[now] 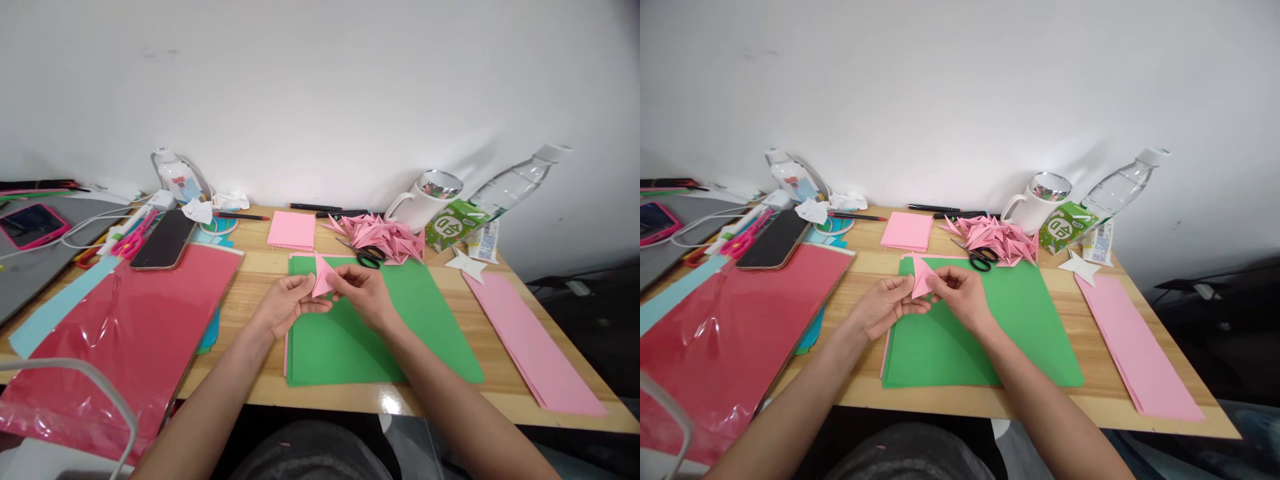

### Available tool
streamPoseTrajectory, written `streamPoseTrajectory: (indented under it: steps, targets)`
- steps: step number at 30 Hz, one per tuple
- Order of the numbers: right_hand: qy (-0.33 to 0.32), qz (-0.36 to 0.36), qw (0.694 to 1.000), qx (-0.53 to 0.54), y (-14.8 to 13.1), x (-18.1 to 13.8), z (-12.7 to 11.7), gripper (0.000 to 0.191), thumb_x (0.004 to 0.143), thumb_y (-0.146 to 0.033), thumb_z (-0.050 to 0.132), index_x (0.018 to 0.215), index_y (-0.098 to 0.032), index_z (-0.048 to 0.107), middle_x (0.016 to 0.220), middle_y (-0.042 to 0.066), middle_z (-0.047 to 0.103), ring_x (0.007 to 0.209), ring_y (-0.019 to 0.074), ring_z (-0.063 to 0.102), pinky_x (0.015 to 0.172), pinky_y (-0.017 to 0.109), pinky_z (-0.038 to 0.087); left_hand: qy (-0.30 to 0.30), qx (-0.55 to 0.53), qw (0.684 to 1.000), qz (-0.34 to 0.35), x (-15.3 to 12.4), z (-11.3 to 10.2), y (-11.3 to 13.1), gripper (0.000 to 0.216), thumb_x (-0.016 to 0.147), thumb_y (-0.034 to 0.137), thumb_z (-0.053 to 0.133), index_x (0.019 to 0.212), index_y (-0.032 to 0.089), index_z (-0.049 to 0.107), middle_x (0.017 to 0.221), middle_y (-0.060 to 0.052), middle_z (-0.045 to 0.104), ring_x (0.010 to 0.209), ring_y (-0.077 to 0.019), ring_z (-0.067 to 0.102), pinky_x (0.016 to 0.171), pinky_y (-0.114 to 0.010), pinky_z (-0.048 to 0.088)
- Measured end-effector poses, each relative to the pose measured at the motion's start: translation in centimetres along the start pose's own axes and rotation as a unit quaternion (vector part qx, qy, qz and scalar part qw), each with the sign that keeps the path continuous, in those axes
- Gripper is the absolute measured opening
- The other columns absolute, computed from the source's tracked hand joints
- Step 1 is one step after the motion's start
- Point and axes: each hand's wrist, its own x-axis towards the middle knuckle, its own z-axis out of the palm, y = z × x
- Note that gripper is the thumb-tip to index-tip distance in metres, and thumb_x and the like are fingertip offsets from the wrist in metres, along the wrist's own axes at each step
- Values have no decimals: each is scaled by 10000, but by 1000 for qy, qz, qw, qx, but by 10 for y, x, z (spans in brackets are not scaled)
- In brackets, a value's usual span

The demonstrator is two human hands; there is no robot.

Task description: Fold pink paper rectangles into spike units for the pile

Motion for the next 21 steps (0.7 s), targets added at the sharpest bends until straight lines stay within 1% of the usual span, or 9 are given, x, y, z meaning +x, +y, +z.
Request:
streamPoseTrajectory:
  steps: [3,6,9,14,18,21]
  targets:
    - [19,-4,1000,-9,0,1,-1,344,613,-478,729,653,-151,631,561,0,596,455,103,519,457,242,432,-2,6,999,-37,-1,-2,2,286,685,363,731,686,93,637,620,-82,687,525,-161,658,530,-242,535]
    - [28,-7,1000,-11,-1,1,-1,344,609,-478,730,652,-153,626,562,-4,585,455,104,519,459,245,429,8,9,999,-41,-1,-1,3,287,655,345,755,621,93,622,561,-56,663,471,-129,630,462,-196,504]
    - [33,-7,999,-11,-1,0,-1,344,604,-478,733,638,-156,618,557,-5,576,457,106,519,457,245,435,11,26,999,-15,-1,1,2,315,616,357,776,568,96,606,508,-32,627,417,-91,580,401,-159,449]
    - [35,2,999,-14,-2,-1,-1,350,613,-484,723,620,-155,605,544,1,578,450,104,516,437,231,417,17,74,997,35,-2,6,0,362,622,413,751,533,108,577,460,-9,577,372,-63,520,363,-152,400]
    - [32,3,999,-5,1,0,0,351,624,-485,715,634,-150,609,552,3,585,448,99,511,440,228,419,45,91,993,65,-1,7,-3,362,598,415,759,538,121,556,449,13,556,341,-68,496,323,-167,371]
    - [30,8,999,8,3,0,1,346,617,-480,720,633,-154,607,557,-3,581,448,97,507,454,237,435,62,97,990,81,0,7,-5,358,590,413,763,548,123,556,453,13,562,337,-85,511,312,-181,378]
